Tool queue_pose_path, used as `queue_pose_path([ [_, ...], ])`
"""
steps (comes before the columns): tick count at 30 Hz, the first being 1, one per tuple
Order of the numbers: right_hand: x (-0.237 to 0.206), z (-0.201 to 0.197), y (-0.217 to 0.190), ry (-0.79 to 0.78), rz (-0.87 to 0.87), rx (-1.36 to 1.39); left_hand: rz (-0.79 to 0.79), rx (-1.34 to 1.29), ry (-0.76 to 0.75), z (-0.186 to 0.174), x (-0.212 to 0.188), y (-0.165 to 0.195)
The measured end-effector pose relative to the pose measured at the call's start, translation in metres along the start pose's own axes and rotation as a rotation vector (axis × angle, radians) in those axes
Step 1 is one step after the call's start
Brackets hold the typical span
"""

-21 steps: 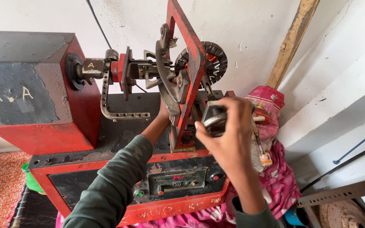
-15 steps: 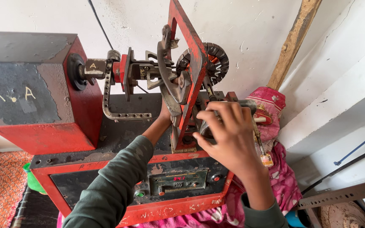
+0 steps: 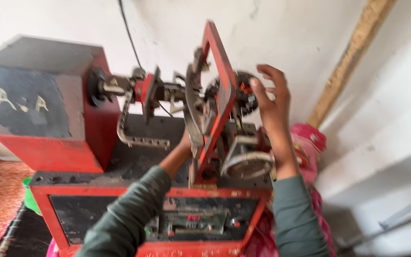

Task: The person adjusts and tightens components on a red benchtop electrical machine, then presses a green button to start it and monitors the rotating armature while making further adjustments. They use a metal rod to manipulate parts and operate the control panel.

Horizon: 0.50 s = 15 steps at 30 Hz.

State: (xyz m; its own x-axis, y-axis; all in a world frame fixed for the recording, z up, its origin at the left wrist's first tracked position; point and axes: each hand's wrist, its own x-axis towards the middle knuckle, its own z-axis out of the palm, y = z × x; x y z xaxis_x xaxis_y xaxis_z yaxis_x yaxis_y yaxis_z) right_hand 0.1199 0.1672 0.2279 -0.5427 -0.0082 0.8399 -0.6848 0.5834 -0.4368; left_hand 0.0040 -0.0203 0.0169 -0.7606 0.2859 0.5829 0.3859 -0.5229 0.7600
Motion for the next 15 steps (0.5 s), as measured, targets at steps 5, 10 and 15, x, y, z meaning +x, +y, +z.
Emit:
queue_pose_path([
  [5, 0.044, 0.027, 0.014, -0.138, 0.014, -0.007, 0.041, 0.132, 0.014, 0.032, 0.018, 0.029],
  [10, 0.050, 0.025, 0.015, -0.090, 0.114, 0.154, -0.017, -0.098, -0.082, 0.020, 0.022, 0.016],
  [15, 0.035, 0.028, 0.031, 0.062, 0.270, 0.345, -0.020, 0.241, -0.087, -0.002, 0.042, -0.027],
])
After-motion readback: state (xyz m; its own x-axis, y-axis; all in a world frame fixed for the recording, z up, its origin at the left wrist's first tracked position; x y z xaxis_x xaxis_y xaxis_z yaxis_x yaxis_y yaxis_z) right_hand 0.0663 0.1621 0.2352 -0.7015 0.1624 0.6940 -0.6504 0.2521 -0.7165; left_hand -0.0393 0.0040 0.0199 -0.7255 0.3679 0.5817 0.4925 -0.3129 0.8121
